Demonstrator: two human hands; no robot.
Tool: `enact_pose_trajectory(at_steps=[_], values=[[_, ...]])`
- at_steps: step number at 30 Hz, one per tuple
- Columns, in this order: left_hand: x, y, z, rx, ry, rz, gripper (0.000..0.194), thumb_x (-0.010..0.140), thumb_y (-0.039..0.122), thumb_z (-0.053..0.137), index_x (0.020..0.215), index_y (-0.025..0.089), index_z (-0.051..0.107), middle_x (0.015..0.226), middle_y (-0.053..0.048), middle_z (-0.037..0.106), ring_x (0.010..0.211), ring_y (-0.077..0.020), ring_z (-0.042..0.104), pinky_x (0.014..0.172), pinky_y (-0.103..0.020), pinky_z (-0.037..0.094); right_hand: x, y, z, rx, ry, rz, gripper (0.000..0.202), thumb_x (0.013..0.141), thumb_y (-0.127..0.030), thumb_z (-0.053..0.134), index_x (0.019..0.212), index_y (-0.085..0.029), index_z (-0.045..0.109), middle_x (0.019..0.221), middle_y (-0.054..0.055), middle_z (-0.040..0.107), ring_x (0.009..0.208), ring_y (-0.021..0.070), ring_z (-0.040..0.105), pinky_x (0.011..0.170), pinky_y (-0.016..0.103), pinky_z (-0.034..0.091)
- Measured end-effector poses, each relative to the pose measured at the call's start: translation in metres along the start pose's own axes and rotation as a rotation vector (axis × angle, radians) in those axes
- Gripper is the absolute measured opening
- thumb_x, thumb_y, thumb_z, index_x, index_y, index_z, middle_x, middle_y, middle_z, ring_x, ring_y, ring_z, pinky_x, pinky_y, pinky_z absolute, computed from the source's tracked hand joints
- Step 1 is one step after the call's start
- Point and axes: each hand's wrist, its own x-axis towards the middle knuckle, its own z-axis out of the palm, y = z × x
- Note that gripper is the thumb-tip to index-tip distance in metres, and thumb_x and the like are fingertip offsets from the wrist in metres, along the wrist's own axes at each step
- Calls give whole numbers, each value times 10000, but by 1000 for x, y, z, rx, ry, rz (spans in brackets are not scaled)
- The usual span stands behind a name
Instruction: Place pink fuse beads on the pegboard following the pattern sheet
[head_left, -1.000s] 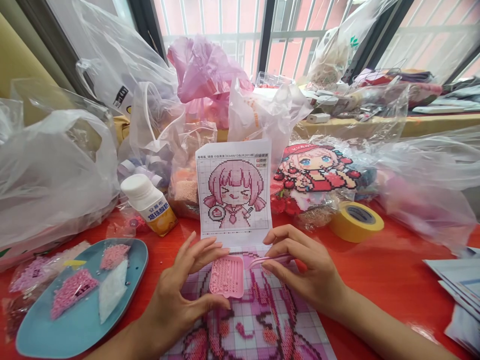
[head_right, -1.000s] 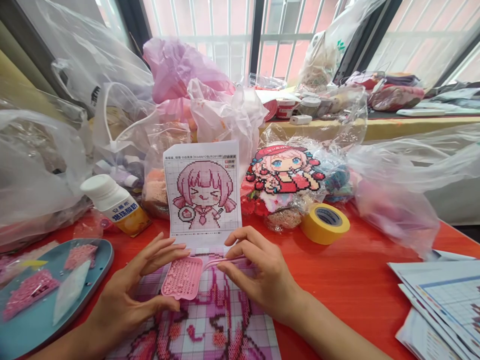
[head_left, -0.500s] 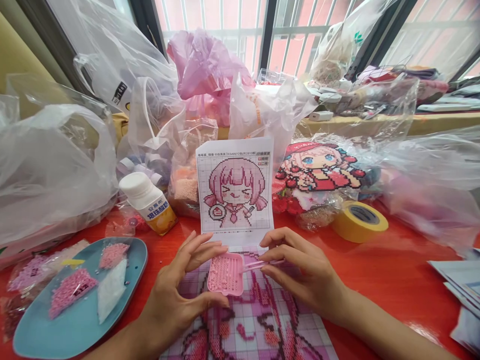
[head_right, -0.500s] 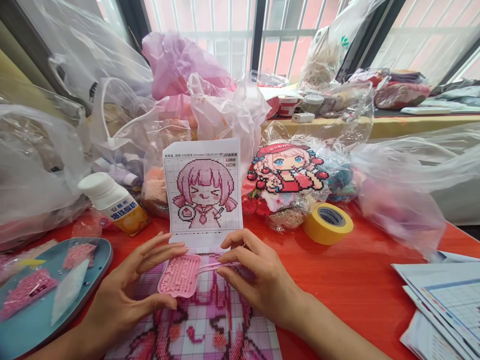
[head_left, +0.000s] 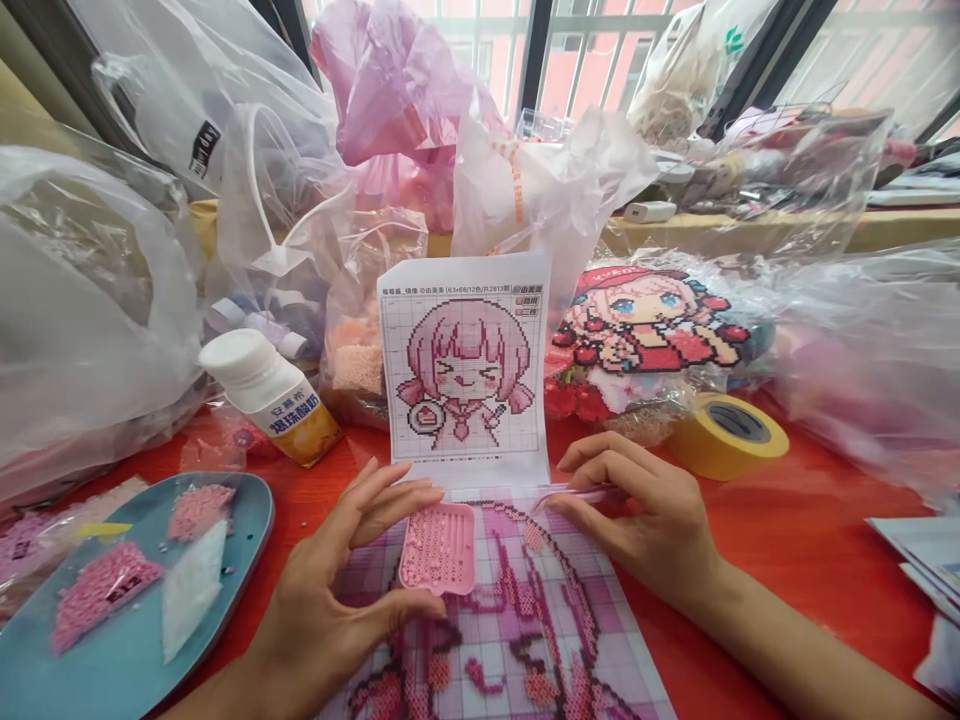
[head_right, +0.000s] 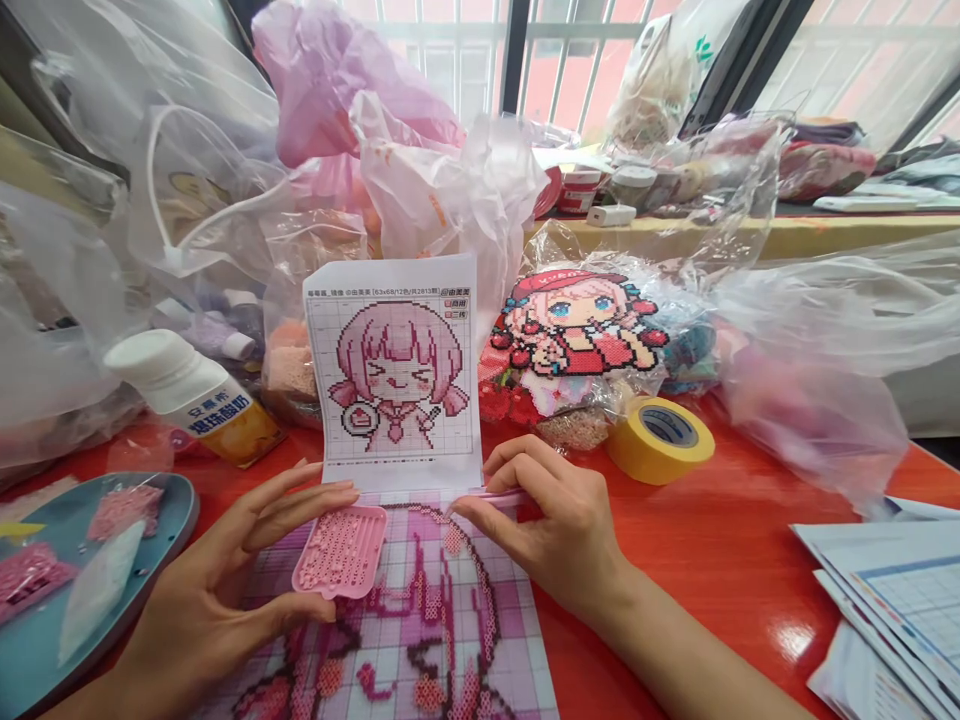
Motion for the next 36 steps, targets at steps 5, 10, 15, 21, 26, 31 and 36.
enact_pose_trajectory(at_steps=[5,10,15,21,26,31,36], values=[[0,-2,0,27,8,37,660,722,526,764,1312,413,490,1177,40,755,1266,-240,593,1183,-499,295,-5,2,2,-69,-36,-1,294,814,-328,726,641,-181,540,702,14,633,506,65,543,395,177,401],[0,-2,-1,49,6,28,655,735,535,750,1321,423,480,1183,46,753,1252,-228,604,1174,-472,315,-5,2,1,-75,-69,-29,309,814,-334,729,643,-175,526,706,13,617,477,52,506,379,181,393],[-1,-3,-1,49,-3,18,666,732,524,759,1327,424,477,1195,53,748,1261,-222,597,1176,-452,319,-5,1,1,-74,-85,-45,309,815,-331,727,648,-172,523,702,12,607,478,51,504,374,178,388],[-1,-2,-1,29,6,1,656,728,507,772,1312,358,511,1189,5,752,1278,-266,580,1172,-503,319,-3,0,0,-75,-7,-38,322,821,-320,718,634,-184,494,649,-12,590,470,53,517,382,171,392],[-1,-2,-1,8,7,-9,648,714,502,786,1293,366,530,1191,8,751,1282,-271,576,1180,-504,303,-3,0,1,-109,-12,-4,329,833,-291,706,611,-188,486,625,-22,594,449,43,505,377,170,374],[-1,-2,-1,7,8,-13,628,714,505,784,1280,385,540,1186,23,753,1276,-258,582,1181,-493,298,-4,0,2,-193,23,3,373,848,-198,662,555,-192,431,568,-44,566,421,31,465,384,179,342],[-1,-2,-1,5,-2,2,626,724,509,773,1290,417,520,1195,42,747,1280,-252,578,1177,-511,290,-3,0,2,-213,55,23,385,832,-146,641,545,-194,388,548,-45,543,426,39,470,390,186,336]])
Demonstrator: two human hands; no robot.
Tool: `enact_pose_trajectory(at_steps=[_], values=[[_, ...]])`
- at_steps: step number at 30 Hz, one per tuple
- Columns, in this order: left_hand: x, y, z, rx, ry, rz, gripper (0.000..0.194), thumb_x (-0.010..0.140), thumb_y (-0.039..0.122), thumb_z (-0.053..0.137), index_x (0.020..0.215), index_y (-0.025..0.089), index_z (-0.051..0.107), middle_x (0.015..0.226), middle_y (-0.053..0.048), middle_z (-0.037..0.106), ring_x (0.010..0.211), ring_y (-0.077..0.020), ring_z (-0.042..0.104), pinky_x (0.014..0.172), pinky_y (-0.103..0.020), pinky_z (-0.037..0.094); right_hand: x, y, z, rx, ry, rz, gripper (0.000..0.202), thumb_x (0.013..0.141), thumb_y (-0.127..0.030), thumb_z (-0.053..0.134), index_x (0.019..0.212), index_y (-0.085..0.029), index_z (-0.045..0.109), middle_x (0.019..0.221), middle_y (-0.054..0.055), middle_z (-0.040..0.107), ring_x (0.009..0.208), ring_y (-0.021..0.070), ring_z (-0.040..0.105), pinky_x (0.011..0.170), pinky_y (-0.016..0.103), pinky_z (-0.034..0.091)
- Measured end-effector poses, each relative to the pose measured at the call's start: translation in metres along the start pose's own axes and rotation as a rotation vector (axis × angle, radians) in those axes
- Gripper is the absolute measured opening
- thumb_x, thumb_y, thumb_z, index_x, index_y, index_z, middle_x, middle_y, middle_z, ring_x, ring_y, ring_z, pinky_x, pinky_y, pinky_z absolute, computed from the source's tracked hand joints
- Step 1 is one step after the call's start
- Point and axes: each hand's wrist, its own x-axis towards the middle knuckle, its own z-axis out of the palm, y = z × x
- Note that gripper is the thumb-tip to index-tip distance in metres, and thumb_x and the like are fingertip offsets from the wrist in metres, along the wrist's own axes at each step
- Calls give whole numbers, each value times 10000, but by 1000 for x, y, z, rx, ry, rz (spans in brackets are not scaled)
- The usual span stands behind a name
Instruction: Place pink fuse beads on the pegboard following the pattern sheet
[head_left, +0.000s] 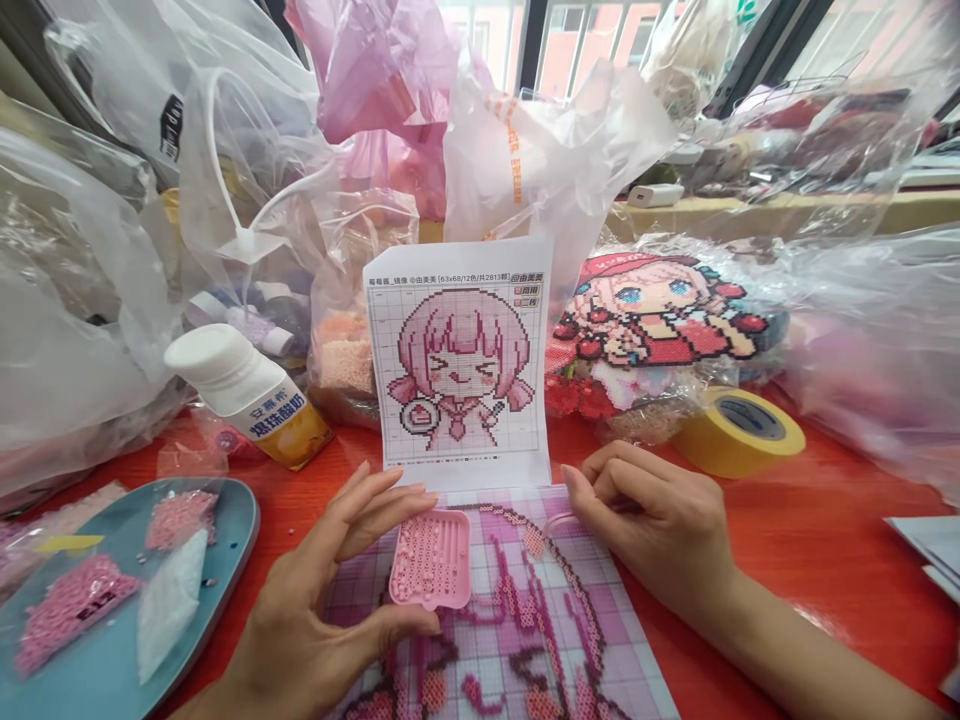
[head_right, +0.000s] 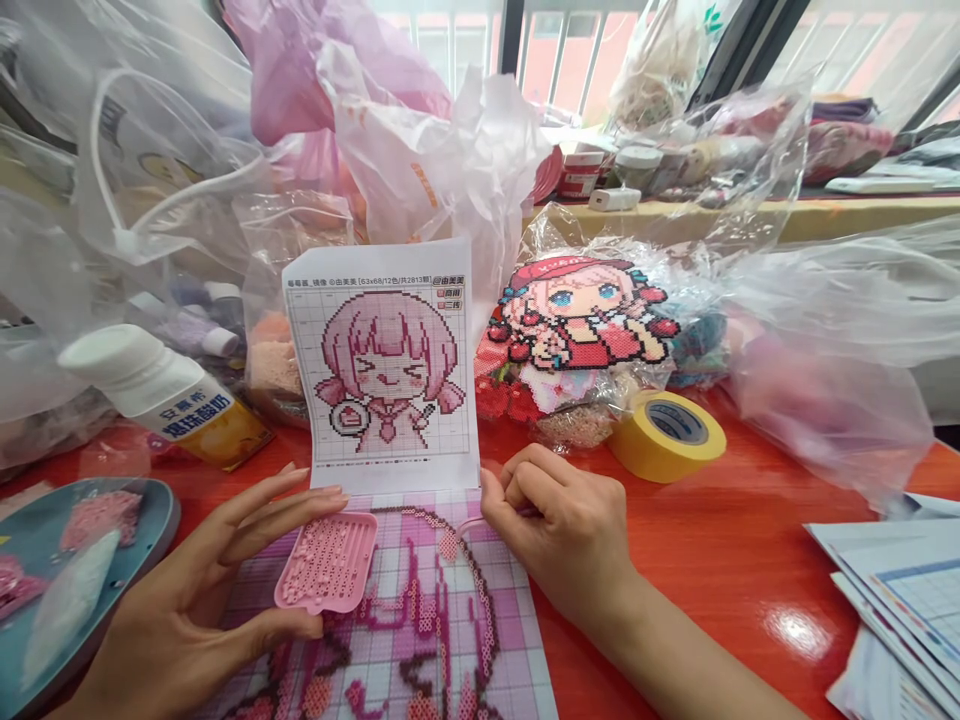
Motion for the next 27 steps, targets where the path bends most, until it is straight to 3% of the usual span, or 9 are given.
enact_pose_trajectory(at_steps=[8,16,23,27], values=[[0,-1,-1,0,1,1,642,728,513,769,1297,331,534,1188,-34,752,1270,-290,583,1169,-526,295,-1,1,0,-21,-14,-17,384,828,-132,627,548,-197,373,548,-48,543,414,39,458,391,187,335],[0,-3,-1,-1,7,4,610,734,512,765,1279,329,563,1185,-31,753,1258,-287,594,1167,-517,299,-1,2,1,1,-48,-19,374,858,-173,625,553,-198,409,563,-49,560,423,38,484,398,180,343],[0,-4,-1,20,9,11,621,720,510,777,1287,440,534,1195,47,748,1273,-245,583,1165,-486,309,0,1,1,15,-50,-30,369,874,-182,614,564,-194,414,581,-46,576,426,32,480,400,171,348],[-1,-4,-1,26,10,3,614,725,524,766,1288,404,551,1199,15,748,1264,-265,590,1159,-503,310,2,0,0,87,-69,-30,344,895,-197,604,587,-196,450,615,-30,590,453,41,493,407,168,368]])
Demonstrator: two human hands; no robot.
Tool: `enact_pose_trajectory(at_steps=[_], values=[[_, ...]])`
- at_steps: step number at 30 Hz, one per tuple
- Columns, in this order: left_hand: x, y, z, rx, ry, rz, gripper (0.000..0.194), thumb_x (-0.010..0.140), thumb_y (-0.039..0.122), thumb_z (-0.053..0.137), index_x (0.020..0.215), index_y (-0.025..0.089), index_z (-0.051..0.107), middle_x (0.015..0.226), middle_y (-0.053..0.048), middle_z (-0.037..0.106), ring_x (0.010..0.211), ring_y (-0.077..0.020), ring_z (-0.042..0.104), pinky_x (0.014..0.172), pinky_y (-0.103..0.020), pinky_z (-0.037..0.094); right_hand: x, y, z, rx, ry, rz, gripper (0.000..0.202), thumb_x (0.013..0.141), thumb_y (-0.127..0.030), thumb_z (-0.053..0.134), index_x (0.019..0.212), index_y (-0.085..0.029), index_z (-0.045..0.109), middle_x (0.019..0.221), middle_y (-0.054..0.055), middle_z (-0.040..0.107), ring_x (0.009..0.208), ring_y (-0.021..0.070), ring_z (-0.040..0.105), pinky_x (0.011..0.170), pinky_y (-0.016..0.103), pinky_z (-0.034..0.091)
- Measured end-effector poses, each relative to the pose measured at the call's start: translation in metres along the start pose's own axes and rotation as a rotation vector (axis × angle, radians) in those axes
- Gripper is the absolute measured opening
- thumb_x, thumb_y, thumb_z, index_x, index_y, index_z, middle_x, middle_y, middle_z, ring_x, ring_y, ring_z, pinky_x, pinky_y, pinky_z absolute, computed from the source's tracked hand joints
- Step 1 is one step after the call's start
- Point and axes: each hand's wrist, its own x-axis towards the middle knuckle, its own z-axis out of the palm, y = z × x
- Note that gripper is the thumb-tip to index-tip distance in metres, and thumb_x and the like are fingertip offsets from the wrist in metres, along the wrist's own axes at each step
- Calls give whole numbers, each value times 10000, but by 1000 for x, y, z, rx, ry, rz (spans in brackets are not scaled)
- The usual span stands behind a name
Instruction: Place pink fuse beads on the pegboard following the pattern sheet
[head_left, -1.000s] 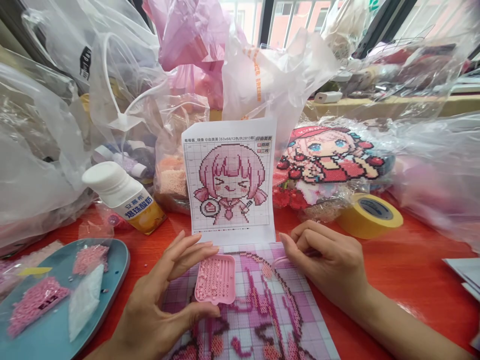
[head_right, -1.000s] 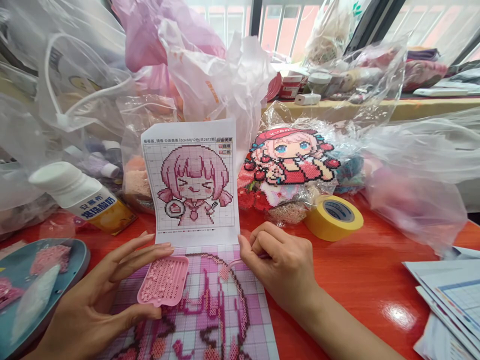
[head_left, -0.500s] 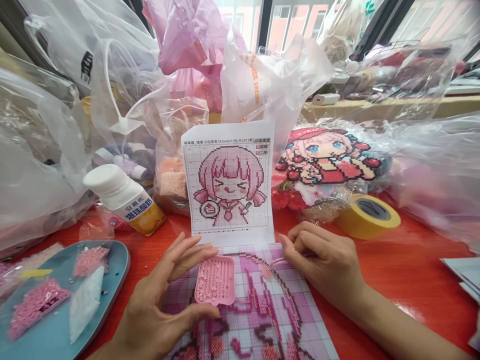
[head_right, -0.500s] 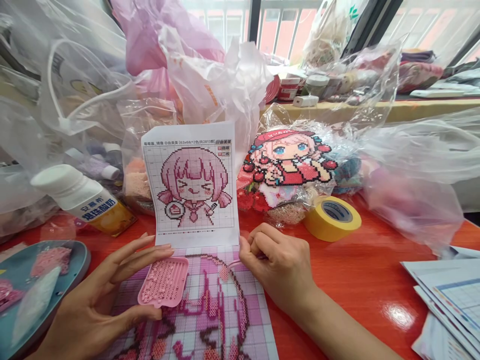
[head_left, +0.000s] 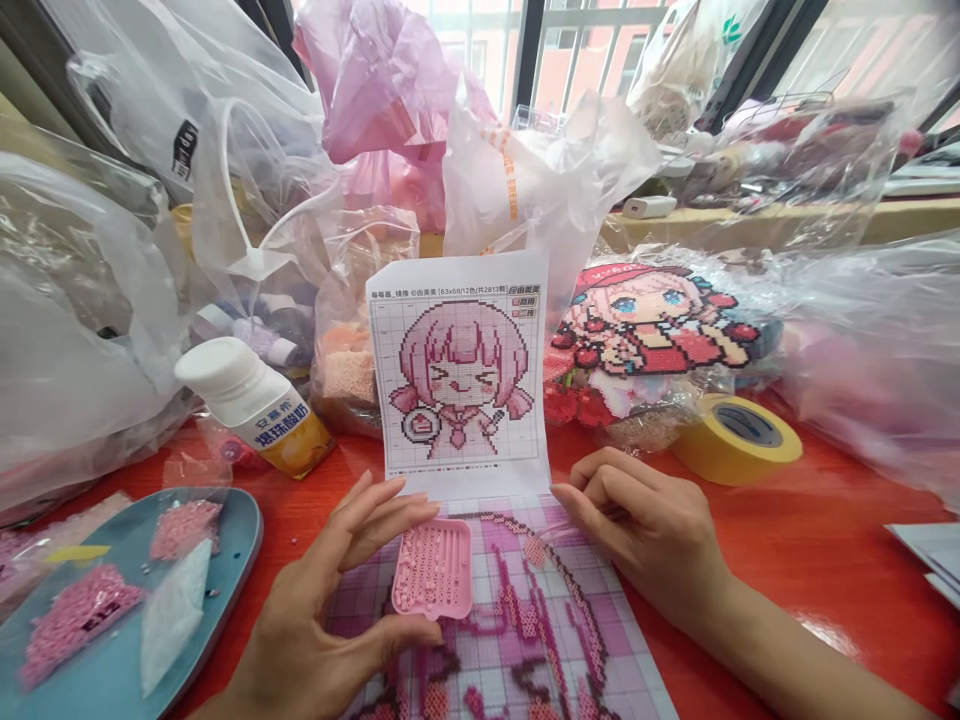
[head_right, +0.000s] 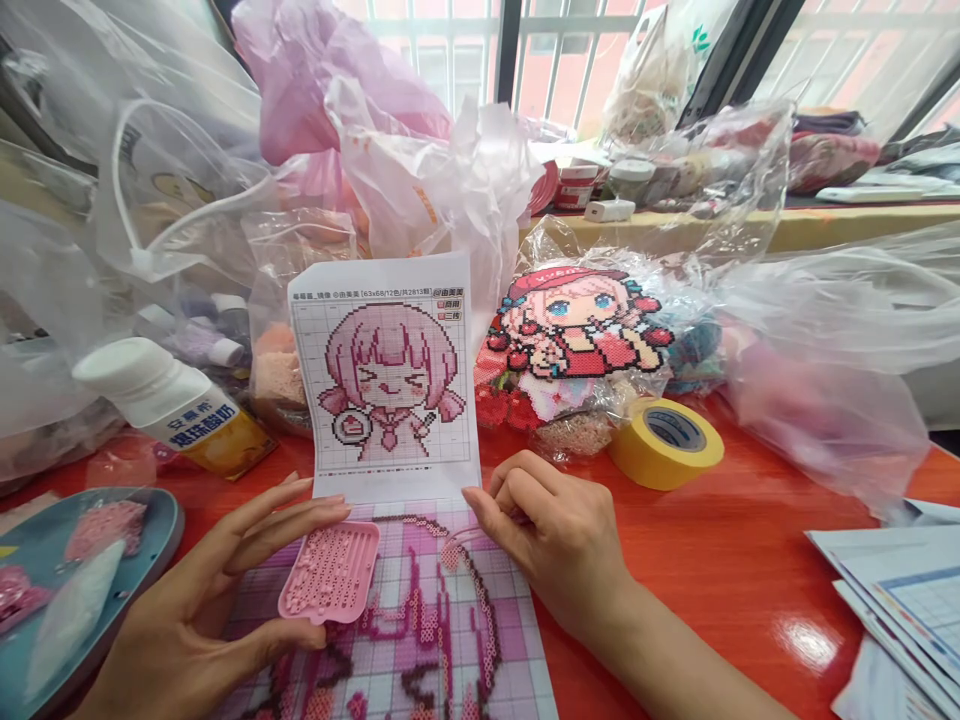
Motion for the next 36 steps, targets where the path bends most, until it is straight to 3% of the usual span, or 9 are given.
enact_pose_trajectory(at_steps=[3,6,10,13,16,23,30,36], values=[[0,1,0,12,3,-17,619,713,519,778,1278,379,565,1198,-1,748,1273,-279,580,1157,-507,319,1,-3,-1,70,-11,4,250,922,-208,563,675,-200,524,686,-2,604,522,68,546,446,173,431],[0,2,0,26,11,-18,638,706,515,785,1286,417,537,1189,35,752,1293,-263,564,1157,-499,334,0,-6,0,99,12,10,122,939,-179,494,922,-193,614,844,56,629,754,137,641,623,238,544],[0,3,0,37,13,-17,635,708,526,779,1284,449,522,1186,63,751,1293,-249,565,1157,-496,338,-2,-5,4,90,49,39,333,941,-119,439,1237,-201,567,1073,107,627,987,186,644,817,317,560],[0,3,0,38,12,-26,631,702,526,783,1274,398,549,1185,24,754,1288,-271,568,1153,-503,341,0,-4,4,116,53,105,322,959,-141,440,1241,-216,577,957,54,670,766,133,665,666,231,562],[0,2,0,31,12,-18,630,713,523,776,1284,391,544,1187,16,753,1286,-270,570,1154,-496,341,3,-4,1,128,43,144,268,971,-171,445,1174,-226,611,728,-22,646,522,85,581,509,173,506],[-1,0,0,6,10,-16,606,730,517,765,1285,394,555,1196,18,749,1274,-258,582,1162,-470,321,1,-8,2,5,157,129,255,958,-160,452,1175,-195,581,769,5,643,638,118,624,636,212,541],[-3,2,2,-19,47,-58,626,723,543,758,1289,352,569,1201,-18,746,1269,-290,587,1155,-513,322,0,-5,4,25,126,116,247,958,-160,459,1171,-193,579,828,28,623,716,132,612,647,227,525],[-2,-2,0,5,63,10,638,777,505,730,1356,428,475,1190,39,749,1170,-205,665,1034,-315,494,0,-5,3,62,67,132,280,966,-172,453,1217,-186,576,844,28,613,739,127,596,656,216,506]])
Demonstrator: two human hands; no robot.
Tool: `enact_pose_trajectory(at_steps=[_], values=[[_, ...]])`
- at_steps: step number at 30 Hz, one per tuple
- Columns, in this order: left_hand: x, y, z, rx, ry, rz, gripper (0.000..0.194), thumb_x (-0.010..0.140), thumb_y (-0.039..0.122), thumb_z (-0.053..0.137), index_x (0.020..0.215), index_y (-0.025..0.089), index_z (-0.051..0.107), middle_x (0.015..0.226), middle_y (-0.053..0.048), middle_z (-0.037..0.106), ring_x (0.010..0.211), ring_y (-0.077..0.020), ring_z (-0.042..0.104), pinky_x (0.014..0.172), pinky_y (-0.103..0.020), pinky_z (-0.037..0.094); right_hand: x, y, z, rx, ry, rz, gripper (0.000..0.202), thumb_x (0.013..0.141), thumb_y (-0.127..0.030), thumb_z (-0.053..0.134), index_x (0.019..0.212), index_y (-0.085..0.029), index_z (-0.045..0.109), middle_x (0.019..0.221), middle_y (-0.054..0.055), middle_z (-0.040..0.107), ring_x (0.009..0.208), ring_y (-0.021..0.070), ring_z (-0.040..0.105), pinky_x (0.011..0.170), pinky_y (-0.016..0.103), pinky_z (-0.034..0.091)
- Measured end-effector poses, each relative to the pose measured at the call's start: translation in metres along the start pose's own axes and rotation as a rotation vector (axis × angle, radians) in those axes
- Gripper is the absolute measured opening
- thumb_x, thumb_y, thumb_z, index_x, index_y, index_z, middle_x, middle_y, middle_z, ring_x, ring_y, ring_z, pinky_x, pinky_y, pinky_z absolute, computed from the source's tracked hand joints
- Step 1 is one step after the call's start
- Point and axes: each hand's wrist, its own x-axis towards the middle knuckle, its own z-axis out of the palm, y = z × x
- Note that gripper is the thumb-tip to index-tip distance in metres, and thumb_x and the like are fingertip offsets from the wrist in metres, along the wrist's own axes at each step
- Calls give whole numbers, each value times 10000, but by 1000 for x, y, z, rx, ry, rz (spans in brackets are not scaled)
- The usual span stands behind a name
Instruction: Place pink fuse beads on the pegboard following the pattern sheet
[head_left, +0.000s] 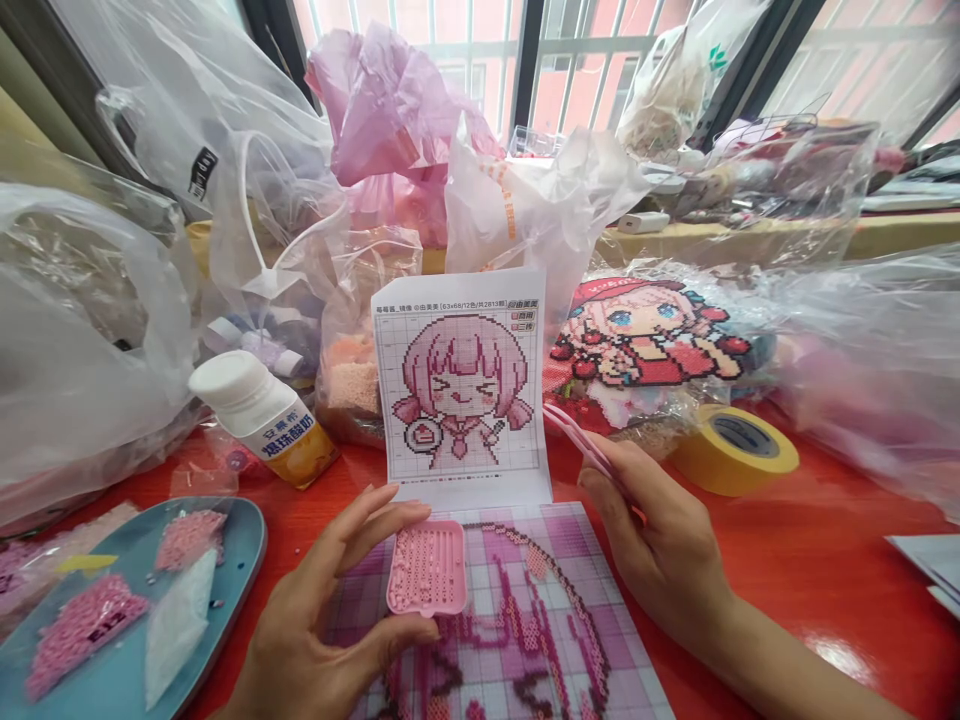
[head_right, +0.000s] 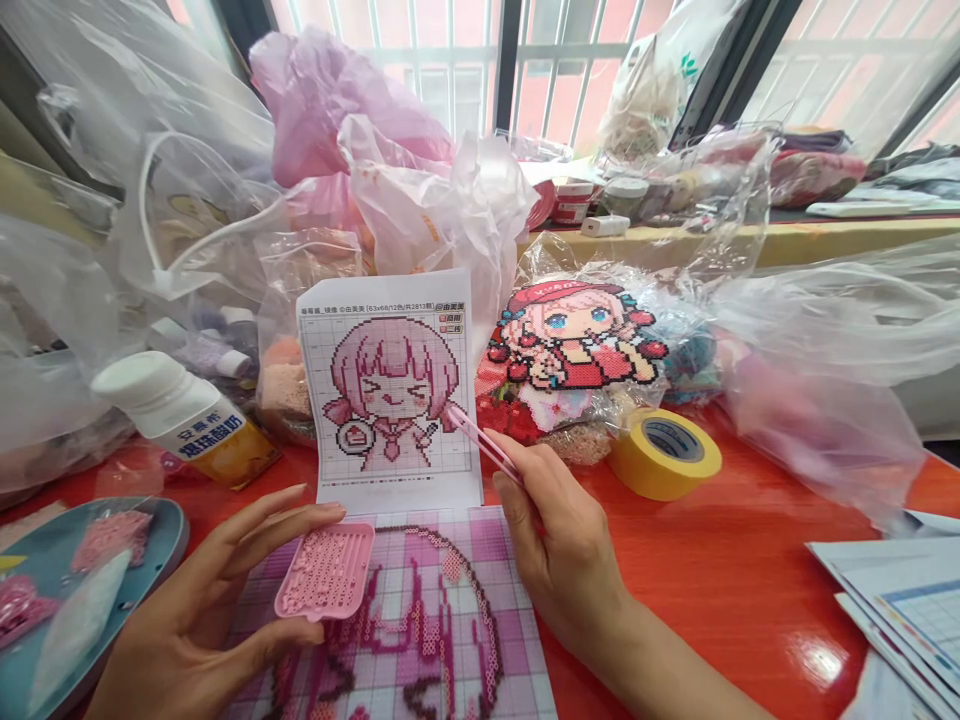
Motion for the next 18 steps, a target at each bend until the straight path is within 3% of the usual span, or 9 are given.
enact_pose_trajectory(at_steps=[5,12,18], values=[[1,-7,-2,57,18,90,637,802,440,725,1380,408,459,1210,29,738,1149,-198,677,951,-248,538,0,-3,0,-21,7,13,273,974,-193,414,1155,-177,618,928,60,645,810,147,621,698,241,510],[3,-6,-1,79,25,99,608,802,449,722,1357,400,480,1195,24,741,1116,-194,695,930,-247,543,1,2,1,3,49,141,228,970,-278,459,1117,-216,623,618,-37,560,498,114,524,494,221,459],[2,-9,-2,75,15,99,592,813,442,711,1356,404,481,1215,26,730,1124,-181,690,941,-229,534,0,-2,2,-17,58,208,238,973,-324,422,1105,-196,574,635,-37,585,491,106,532,463,203,454]])
